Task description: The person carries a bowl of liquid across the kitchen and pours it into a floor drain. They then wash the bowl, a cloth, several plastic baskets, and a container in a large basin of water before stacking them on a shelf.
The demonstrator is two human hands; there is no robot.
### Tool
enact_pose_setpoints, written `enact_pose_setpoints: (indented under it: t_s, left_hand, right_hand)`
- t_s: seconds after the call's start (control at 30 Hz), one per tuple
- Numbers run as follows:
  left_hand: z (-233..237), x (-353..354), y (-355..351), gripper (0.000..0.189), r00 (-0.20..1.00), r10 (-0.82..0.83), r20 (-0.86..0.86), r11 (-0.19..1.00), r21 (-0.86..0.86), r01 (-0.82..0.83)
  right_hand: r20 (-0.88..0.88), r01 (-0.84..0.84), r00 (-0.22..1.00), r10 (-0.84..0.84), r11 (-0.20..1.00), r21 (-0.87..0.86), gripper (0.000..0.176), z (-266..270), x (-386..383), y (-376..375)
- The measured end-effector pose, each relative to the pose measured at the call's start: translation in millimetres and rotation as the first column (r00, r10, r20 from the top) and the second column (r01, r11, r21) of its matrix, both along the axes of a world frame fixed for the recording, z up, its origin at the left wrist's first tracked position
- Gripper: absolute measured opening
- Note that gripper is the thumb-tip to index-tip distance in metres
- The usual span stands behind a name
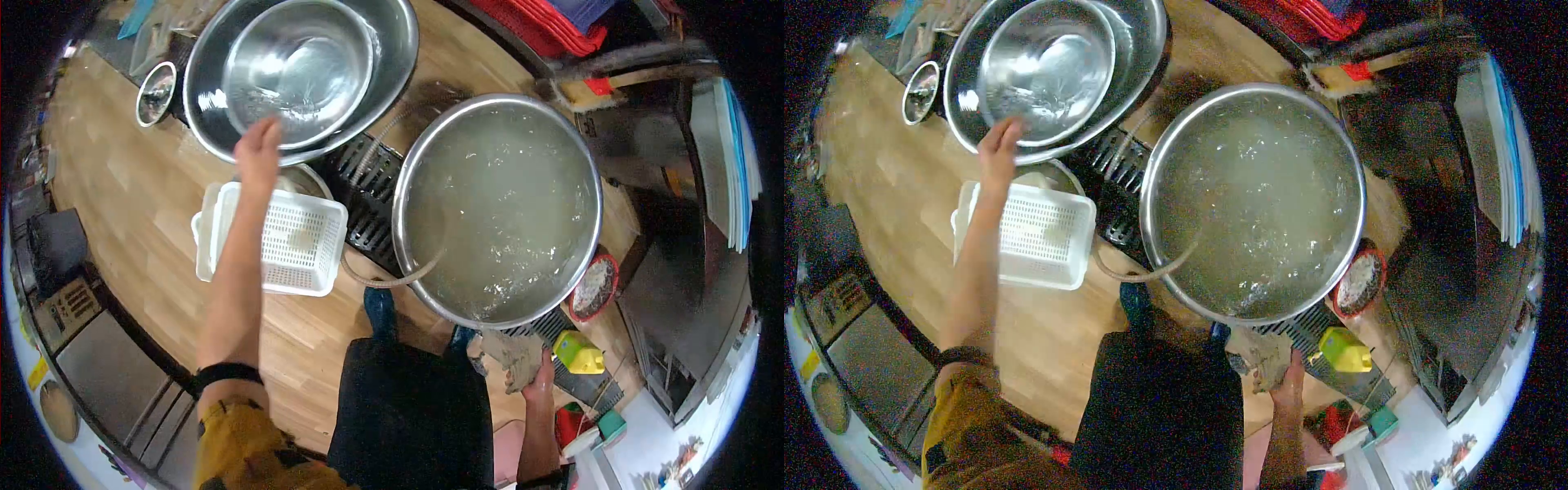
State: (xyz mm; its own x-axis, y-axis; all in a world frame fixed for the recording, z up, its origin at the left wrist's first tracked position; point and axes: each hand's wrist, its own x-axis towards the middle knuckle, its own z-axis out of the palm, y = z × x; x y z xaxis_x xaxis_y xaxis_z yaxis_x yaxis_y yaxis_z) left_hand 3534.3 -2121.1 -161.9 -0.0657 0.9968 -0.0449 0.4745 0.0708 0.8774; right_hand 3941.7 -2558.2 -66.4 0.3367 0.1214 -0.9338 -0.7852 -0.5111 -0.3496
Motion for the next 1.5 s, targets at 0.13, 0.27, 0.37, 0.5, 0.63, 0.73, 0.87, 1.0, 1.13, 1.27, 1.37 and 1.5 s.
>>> enact_pose_setpoints:
  t_s: [0.13,0.27,0.37,0.5,0.63,0.73,0.87,1.0,1.13,1.27,1.37,1.5]
  left_hand:
    - [-83,-158,-71,0.026,0.653,0.122,-0.747,0.975,-0.031,-0.218]
    - [-87,-178,-116,0.041,0.356,0.034,-0.934,0.995,-0.001,-0.099]
    - [-64,-151,-117,0.047,0.312,0.039,-0.949,0.983,-0.019,-0.181]
    - [-73,-167,-114,0.042,0.301,-0.071,-0.951,0.949,-0.157,-0.272]
    - [-69,-198,-122,0.035,0.453,-0.115,-0.884,0.965,-0.208,-0.160]
    - [-52,-212,-123,0.016,0.602,-0.069,-0.796,0.993,0.003,0.117]
    - [24,-186,-132,0.030,0.948,-0.166,-0.272,0.935,-0.349,0.063]
    - [122,-98,-140,0.034,0.998,-0.058,0.016,0.866,-0.497,0.058]
    - [91,22,-162,0.033,0.974,0.043,0.223,0.817,-0.570,0.095]
    - [-8,202,-211,0.028,0.972,0.013,0.237,0.912,-0.401,0.086]
    - [-129,285,-259,0.024,0.903,0.086,0.420,0.964,-0.262,0.031]
    - [-197,363,-314,0.024,0.719,0.352,0.599,0.913,-0.390,-0.122]
  right_hand:
    - [0.100,-0.030,0.994,0.039,0.995,-0.095,0.041,-23,12,-17]
    - [0.061,-0.125,0.990,0.131,0.988,-0.095,0.042,-29,14,-20]
    - [-0.085,-0.119,0.991,0.105,0.977,-0.177,0.043,-35,20,-29]
    - [-0.023,-0.083,0.997,0.080,0.983,-0.164,0.048,-44,21,-36]
    - [0.129,-0.276,0.949,0.289,0.955,-0.105,0.050,-52,27,-64]
    - [0.034,-0.066,0.997,0.074,0.981,-0.180,0.049,-48,27,-58]
    - [-0.016,0.054,0.998,-0.056,0.995,-0.078,0.046,-42,24,-58]
    - [-0.012,0.150,0.988,-0.151,0.986,-0.076,0.042,-56,26,-71]
    - [0.074,-0.198,0.978,0.193,0.978,0.066,0.039,-95,47,-133]
    - [-0.060,0.125,0.990,-0.129,0.990,-0.065,0.035,-56,56,-110]
    - [-0.019,0.064,0.998,-0.065,0.997,-0.038,0.039,-38,86,-139]
    - [0.019,0.137,0.990,-0.137,0.991,-0.009,0.043,-45,124,-161]
